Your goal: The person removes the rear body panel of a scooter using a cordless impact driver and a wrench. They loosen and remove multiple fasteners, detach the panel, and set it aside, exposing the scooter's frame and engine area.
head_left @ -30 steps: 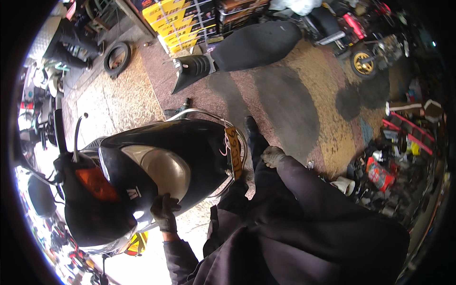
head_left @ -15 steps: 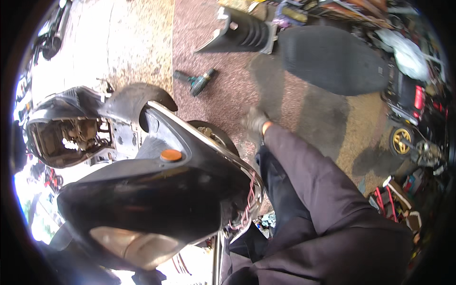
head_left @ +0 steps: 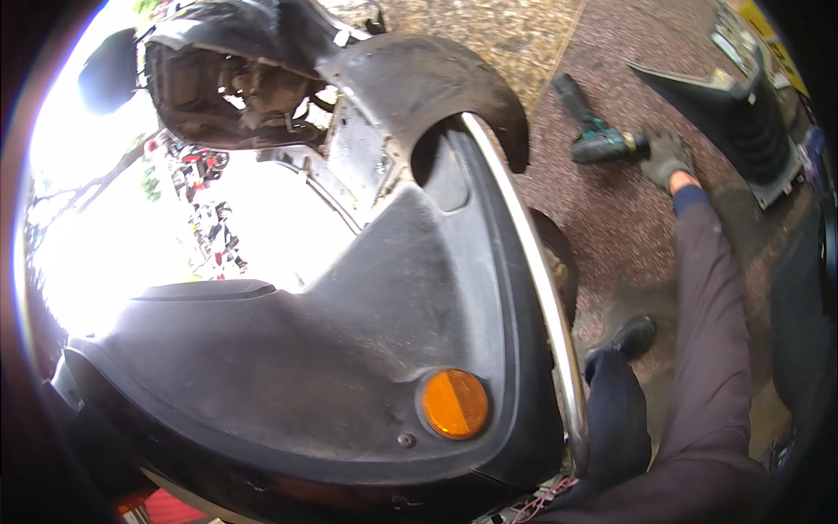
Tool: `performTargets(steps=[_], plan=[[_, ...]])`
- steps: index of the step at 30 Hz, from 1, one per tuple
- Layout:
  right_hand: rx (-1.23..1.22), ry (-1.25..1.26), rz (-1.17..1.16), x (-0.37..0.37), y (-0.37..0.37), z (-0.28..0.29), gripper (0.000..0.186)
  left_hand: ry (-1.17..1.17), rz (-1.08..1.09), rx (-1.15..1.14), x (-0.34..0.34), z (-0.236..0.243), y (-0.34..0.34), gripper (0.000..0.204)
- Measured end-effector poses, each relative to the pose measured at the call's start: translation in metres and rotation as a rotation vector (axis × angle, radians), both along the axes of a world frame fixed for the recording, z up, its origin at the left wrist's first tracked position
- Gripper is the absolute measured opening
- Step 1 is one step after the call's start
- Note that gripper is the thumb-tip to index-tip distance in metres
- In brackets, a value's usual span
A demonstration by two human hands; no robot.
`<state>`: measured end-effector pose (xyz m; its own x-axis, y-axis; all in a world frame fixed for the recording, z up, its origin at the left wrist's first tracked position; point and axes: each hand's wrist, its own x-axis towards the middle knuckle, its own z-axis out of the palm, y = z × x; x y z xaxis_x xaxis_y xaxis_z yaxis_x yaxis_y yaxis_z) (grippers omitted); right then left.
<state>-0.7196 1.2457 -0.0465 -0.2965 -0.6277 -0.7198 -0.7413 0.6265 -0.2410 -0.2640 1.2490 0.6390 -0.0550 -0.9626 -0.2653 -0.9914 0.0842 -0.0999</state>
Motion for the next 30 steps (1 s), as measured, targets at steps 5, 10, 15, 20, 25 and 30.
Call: performTargets(steps=[5, 10, 15, 20, 25, 30], plan=[[0.136, 0.010, -0.023, 0.038, 0.012, -0.004, 0.042, -0.038, 0.031, -0.019, 0.002, 0.018, 0.017, 0.035], [0.039, -0.117, -0.027, 0.079, 0.059, 0.048, 0.050, -0.004, -0.009, -0.020, 0.025, 0.039, 0.036, 0.039], [-0.015, -0.248, -0.206, 0.066, 0.133, 0.155, 0.049, 0.028, -0.304, -0.086, 0.054, 0.044, 0.041, 0.044], [-0.053, -0.128, -0.455, 0.090, 0.250, 0.242, 0.041, 0.255, -0.048, -0.012, 0.064, 0.018, 0.032, 0.035], [0.002, -0.049, -0.715, 0.134, 0.381, 0.350, 0.049, 1.067, 0.365, 0.353, 0.033, 0.027, 0.025, 0.027], [0.181, 0.251, -0.640, 0.197, 0.480, 0.472, 0.042, 1.440, 0.219, 0.478, 0.044, 0.034, 0.044, 0.021]])
